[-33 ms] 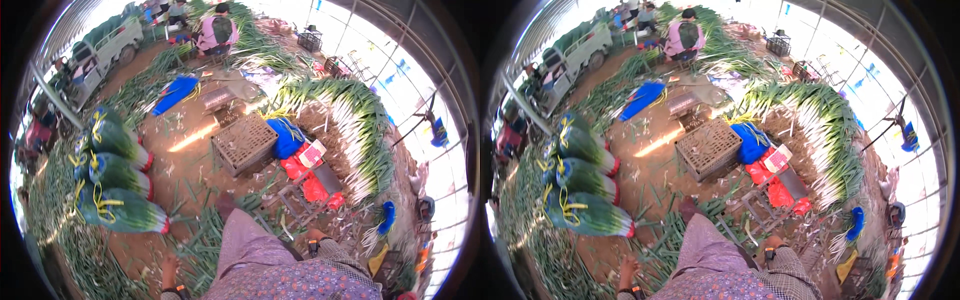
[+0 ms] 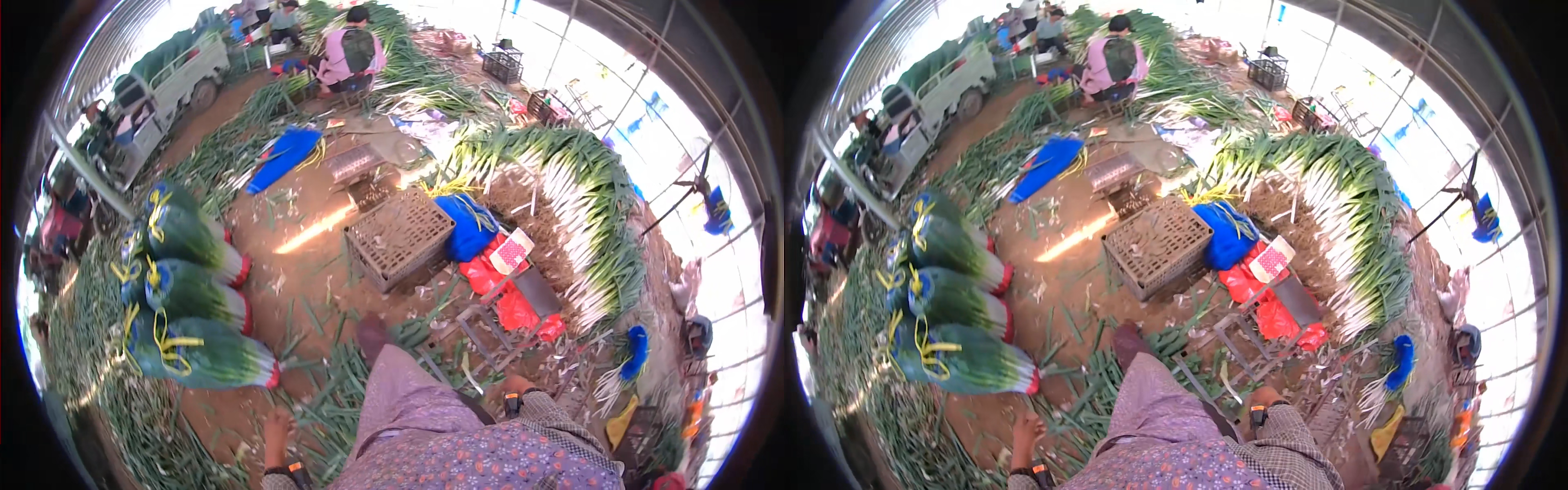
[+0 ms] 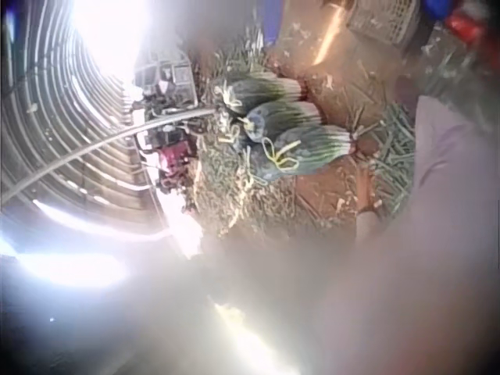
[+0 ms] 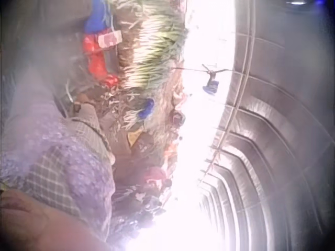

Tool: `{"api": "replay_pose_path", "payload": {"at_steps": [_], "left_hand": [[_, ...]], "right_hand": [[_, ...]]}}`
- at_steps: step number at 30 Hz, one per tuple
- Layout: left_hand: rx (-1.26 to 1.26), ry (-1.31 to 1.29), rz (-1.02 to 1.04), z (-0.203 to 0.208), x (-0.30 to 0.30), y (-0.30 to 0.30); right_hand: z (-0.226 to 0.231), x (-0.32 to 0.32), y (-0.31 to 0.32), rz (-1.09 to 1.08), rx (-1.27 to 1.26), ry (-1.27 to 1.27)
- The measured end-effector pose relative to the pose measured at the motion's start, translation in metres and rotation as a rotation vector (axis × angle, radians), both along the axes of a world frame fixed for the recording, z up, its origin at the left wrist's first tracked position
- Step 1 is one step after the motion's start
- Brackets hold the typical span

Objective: Processing and cutting leeks using a metal guide and blade.

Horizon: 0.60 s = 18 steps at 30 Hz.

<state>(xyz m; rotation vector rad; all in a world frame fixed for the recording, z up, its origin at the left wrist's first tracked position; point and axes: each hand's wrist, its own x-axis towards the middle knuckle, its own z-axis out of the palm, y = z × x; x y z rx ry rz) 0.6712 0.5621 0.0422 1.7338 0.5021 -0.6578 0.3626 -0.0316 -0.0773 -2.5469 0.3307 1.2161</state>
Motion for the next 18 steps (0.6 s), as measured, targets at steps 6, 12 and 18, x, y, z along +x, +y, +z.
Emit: {"api": "replay_pose_path", "payload": {"at_steps": [6,12,18], "left_hand": [[-0.064,0.09,-0.154,-0.036,0.167,-0.045],[0.586,-0.89,-1.405,-0.091,0.252,0.031],[0.604,-0.301,-1.226,-0.062,0.436,-0.028]], "right_hand": [[-0.023,0.131,-0.015,-0.215,0.174,-0.038],[0.037,0.387,-0.057,-0.292,0.192,-0.695],[0.104,0.552,-0.077,-0.553,0.153,-1.018]]}}
